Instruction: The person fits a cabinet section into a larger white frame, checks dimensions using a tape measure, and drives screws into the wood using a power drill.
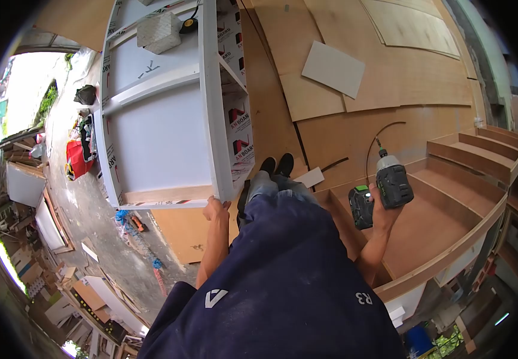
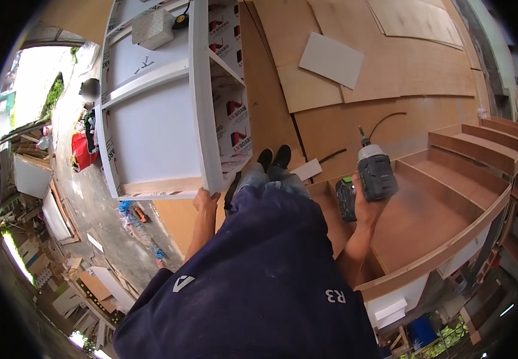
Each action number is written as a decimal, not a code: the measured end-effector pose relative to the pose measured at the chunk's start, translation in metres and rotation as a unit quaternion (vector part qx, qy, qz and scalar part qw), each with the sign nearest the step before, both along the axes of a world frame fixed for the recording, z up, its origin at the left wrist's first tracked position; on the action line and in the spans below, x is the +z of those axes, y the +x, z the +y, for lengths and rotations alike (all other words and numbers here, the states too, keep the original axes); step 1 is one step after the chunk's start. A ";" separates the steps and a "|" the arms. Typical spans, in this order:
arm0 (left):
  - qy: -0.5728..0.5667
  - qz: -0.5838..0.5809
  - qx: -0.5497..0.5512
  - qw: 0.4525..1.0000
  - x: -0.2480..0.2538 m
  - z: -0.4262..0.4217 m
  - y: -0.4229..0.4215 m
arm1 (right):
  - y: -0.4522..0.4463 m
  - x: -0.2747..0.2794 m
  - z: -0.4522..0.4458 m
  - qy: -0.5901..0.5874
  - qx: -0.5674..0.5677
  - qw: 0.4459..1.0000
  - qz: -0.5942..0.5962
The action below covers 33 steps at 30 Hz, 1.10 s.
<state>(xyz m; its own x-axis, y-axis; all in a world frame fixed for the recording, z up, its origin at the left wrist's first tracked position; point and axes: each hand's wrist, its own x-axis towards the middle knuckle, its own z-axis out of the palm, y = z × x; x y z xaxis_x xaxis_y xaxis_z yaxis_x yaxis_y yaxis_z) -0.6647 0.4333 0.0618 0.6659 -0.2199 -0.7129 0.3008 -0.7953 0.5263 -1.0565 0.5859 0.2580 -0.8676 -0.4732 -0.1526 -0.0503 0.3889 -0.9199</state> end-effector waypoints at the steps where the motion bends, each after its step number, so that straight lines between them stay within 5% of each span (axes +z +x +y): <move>1: 0.001 -0.008 0.002 1.000 -0.001 0.004 -0.008 | 0.001 0.005 -0.005 -0.002 0.010 1.000 -0.002; 6: 0.027 -0.060 -0.050 0.997 0.004 0.002 -0.006 | -0.006 -0.011 -0.013 0.022 0.065 0.997 -0.028; 14: 0.046 0.010 -0.041 0.998 -0.006 -0.006 0.013 | -0.033 -0.043 -0.044 0.030 0.087 0.996 -0.006; 16: 0.156 -0.326 -0.133 0.923 0.054 -0.054 -0.020 | -0.040 -0.046 -0.060 0.017 0.086 0.996 0.016; 20: -0.074 -0.433 -0.169 0.882 0.099 -0.190 -0.060 | -0.061 -0.069 -0.100 0.013 0.089 0.996 0.028; 22: -0.338 -0.199 -0.217 0.894 0.053 -0.282 -0.031 | -0.068 -0.051 -0.143 0.032 0.068 0.995 -0.059; 24: -0.385 -0.041 -0.242 0.890 0.065 -0.379 -0.052 | -0.072 -0.048 -0.179 -0.002 0.047 0.997 -0.059; 28: -0.375 -0.142 -0.314 0.860 0.016 -0.558 -0.039 | -0.087 -0.040 -0.241 -0.029 0.024 0.998 -0.043; 33: -0.276 -0.153 -0.466 0.826 0.077 -0.605 -0.079 | -0.102 -0.042 -0.281 -0.024 0.040 0.999 -0.003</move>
<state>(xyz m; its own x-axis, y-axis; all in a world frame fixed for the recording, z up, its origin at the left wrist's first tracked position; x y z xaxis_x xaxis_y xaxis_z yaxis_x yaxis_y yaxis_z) -0.7432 -0.1720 0.1385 0.1544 -0.9748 -0.1610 -0.5217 -0.2188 0.8246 -1.1587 0.3053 0.2160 -0.8261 -0.5478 -0.1322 -0.0745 0.3387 -0.9379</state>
